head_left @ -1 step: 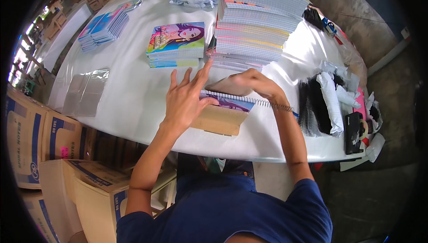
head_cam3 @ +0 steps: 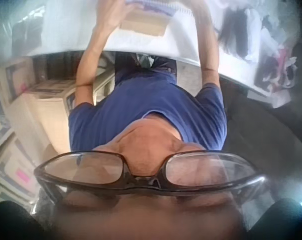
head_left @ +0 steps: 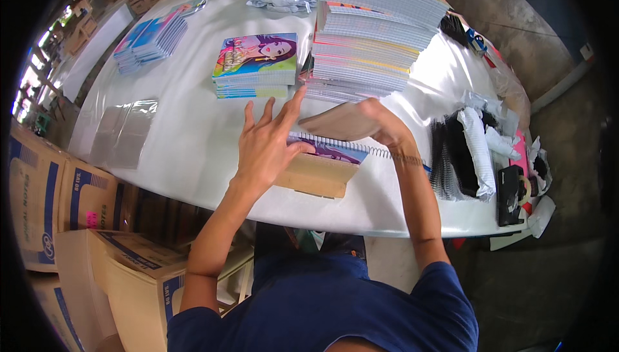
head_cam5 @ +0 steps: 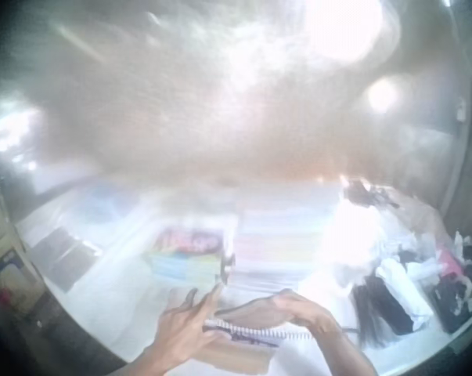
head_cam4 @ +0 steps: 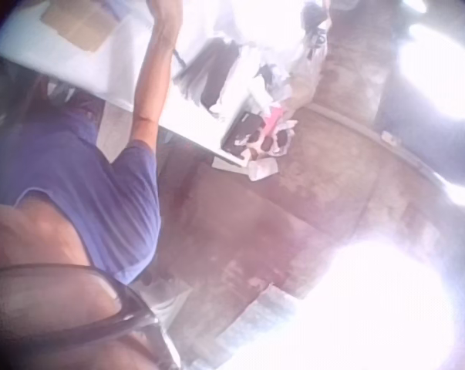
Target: The person is assembling spiral notebooks by sliding metal spirals through the holes of covers and paper stacks. They use pliers to trim the ends of the spirals.
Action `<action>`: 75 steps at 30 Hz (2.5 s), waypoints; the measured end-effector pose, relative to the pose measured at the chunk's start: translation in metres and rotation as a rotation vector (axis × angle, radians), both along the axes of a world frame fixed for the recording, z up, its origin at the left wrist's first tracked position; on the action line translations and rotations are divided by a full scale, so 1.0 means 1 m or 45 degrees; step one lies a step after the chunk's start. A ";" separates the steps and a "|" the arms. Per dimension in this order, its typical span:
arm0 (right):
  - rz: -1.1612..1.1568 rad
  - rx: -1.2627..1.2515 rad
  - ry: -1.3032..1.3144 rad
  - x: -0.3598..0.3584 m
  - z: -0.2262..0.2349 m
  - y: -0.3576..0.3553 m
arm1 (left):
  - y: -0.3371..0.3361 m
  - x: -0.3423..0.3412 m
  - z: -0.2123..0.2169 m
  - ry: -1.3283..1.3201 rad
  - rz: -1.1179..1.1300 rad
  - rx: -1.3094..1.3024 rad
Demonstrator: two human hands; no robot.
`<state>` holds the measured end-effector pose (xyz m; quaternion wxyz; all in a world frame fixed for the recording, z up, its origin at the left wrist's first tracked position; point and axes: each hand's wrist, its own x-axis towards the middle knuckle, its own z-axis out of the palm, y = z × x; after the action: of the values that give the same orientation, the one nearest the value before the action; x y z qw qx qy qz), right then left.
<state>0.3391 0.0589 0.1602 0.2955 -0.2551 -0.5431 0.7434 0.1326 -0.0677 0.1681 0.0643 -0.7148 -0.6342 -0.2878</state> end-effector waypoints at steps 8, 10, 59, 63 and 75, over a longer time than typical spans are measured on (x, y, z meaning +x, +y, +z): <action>0.272 0.705 -0.400 -0.017 -0.007 0.022 | -0.001 -0.009 0.000 -0.075 0.145 0.030; 0.268 0.658 -0.393 -0.022 -0.011 0.017 | -0.006 -0.012 0.000 -0.186 0.162 -0.031; -0.205 1.986 -1.212 0.039 -0.100 0.028 | 0.023 -0.077 -0.001 -1.387 -0.392 -0.228; -0.342 1.317 -1.776 0.092 -0.053 -0.028 | -0.017 -0.059 0.085 -1.351 -0.424 0.195; -0.746 1.691 -1.646 0.137 -0.099 -0.069 | -0.038 0.047 -0.033 -0.077 -0.311 0.055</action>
<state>0.4762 -0.0097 0.0612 0.1974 -0.5206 -0.8245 -0.1010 0.1799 -0.1058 0.1349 0.0250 -0.7761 -0.5377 -0.3285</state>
